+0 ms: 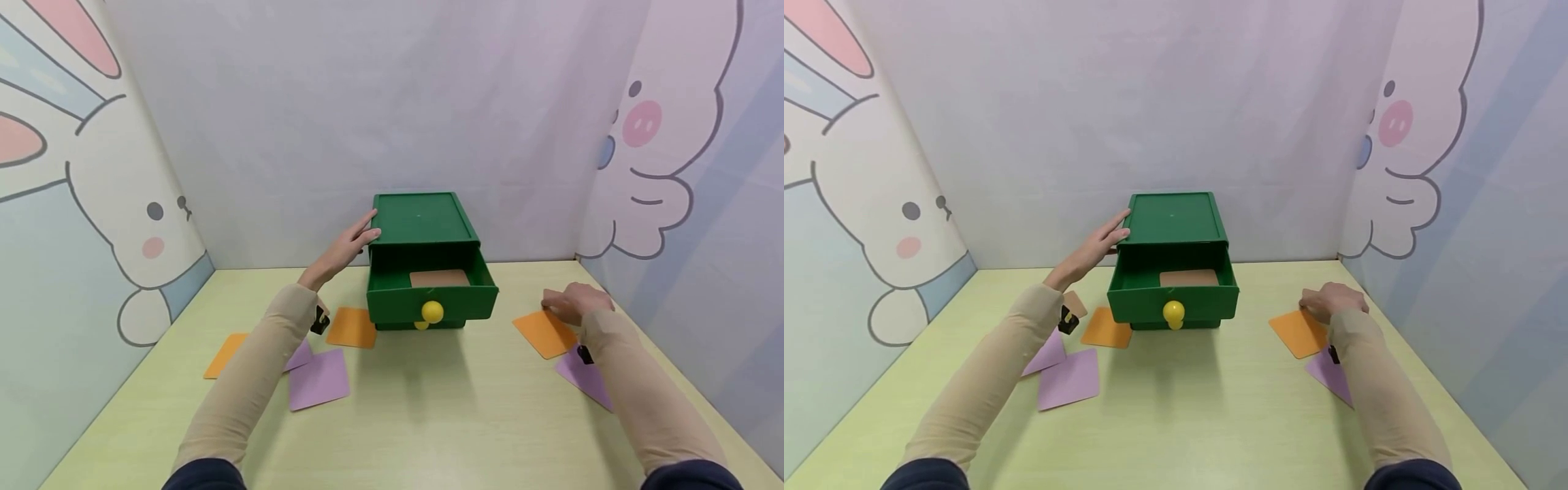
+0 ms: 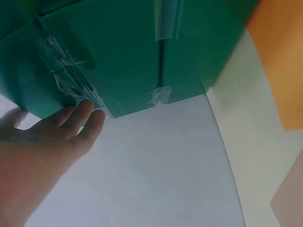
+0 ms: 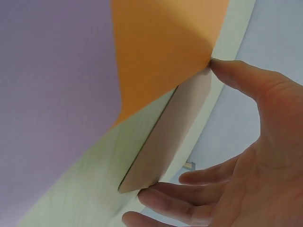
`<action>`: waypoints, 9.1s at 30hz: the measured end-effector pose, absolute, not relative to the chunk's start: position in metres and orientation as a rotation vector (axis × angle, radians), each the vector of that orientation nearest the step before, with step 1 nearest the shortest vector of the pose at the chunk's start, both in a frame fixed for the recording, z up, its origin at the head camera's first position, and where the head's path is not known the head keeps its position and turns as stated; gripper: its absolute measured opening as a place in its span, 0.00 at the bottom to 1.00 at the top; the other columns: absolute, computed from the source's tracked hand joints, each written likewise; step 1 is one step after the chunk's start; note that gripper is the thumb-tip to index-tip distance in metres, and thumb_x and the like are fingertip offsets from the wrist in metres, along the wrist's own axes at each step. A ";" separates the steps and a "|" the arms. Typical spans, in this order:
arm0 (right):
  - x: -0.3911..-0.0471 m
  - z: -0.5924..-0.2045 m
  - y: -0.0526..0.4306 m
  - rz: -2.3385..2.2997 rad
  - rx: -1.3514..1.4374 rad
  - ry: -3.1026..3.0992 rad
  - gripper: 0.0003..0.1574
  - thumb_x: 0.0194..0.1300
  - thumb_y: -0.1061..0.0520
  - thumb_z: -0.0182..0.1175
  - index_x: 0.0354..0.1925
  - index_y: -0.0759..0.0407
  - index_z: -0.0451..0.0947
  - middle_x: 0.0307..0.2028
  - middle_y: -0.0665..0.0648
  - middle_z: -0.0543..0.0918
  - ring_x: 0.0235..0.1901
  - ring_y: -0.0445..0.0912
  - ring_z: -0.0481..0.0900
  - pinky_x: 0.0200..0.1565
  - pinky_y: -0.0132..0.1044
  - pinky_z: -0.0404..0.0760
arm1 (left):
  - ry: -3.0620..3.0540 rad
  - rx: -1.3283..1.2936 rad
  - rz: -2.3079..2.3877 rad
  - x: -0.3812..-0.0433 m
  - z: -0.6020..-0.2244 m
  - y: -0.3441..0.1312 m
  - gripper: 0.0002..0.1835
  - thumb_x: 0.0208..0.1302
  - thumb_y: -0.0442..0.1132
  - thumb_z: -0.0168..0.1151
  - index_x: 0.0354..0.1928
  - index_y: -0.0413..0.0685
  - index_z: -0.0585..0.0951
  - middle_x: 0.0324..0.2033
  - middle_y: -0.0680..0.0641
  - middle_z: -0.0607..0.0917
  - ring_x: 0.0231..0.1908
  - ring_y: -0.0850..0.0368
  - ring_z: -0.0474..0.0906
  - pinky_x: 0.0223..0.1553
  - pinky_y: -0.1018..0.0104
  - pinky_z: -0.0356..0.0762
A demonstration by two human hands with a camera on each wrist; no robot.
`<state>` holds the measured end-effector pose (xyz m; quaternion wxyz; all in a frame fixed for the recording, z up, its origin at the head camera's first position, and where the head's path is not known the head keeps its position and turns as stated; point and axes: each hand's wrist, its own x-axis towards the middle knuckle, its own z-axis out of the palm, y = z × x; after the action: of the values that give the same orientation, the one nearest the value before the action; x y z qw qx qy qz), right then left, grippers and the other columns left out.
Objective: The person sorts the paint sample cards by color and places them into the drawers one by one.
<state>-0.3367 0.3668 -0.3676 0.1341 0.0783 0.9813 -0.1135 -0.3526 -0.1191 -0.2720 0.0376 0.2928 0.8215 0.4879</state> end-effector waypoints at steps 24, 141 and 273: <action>-0.348 -0.374 0.368 -0.432 0.241 2.912 0.37 0.60 0.32 0.51 0.38 0.65 0.77 0.33 0.62 0.77 0.31 0.51 0.73 0.28 0.37 0.71 | 2.522 0.871 1.511 -0.371 -0.286 -0.121 0.33 0.76 0.51 0.41 0.77 0.64 0.44 0.77 0.55 0.43 0.75 0.48 0.49 0.72 0.43 0.55; -0.281 -0.192 0.182 -0.518 -1.254 2.761 0.49 0.52 0.49 0.72 0.68 0.59 0.63 0.64 0.58 0.71 0.62 0.53 0.68 0.62 0.54 0.71 | 2.519 0.849 1.527 -0.381 -0.291 -0.118 0.33 0.75 0.54 0.43 0.77 0.66 0.45 0.77 0.53 0.45 0.75 0.46 0.50 0.70 0.39 0.56; -0.367 -0.263 0.246 -1.379 -0.740 2.507 0.43 0.72 0.42 0.51 0.76 0.38 0.43 0.77 0.50 0.46 0.76 0.53 0.48 0.69 0.58 0.60 | 2.871 0.134 0.218 -0.361 -0.376 -0.243 0.50 0.45 0.58 0.66 0.66 0.36 0.60 0.60 0.26 0.67 0.59 0.30 0.63 0.57 0.30 0.62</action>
<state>-0.3672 0.2457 -0.2634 0.0929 -0.2494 0.8447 -0.4644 -0.3609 -0.2428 -0.3759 0.1294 0.0461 0.9877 0.0750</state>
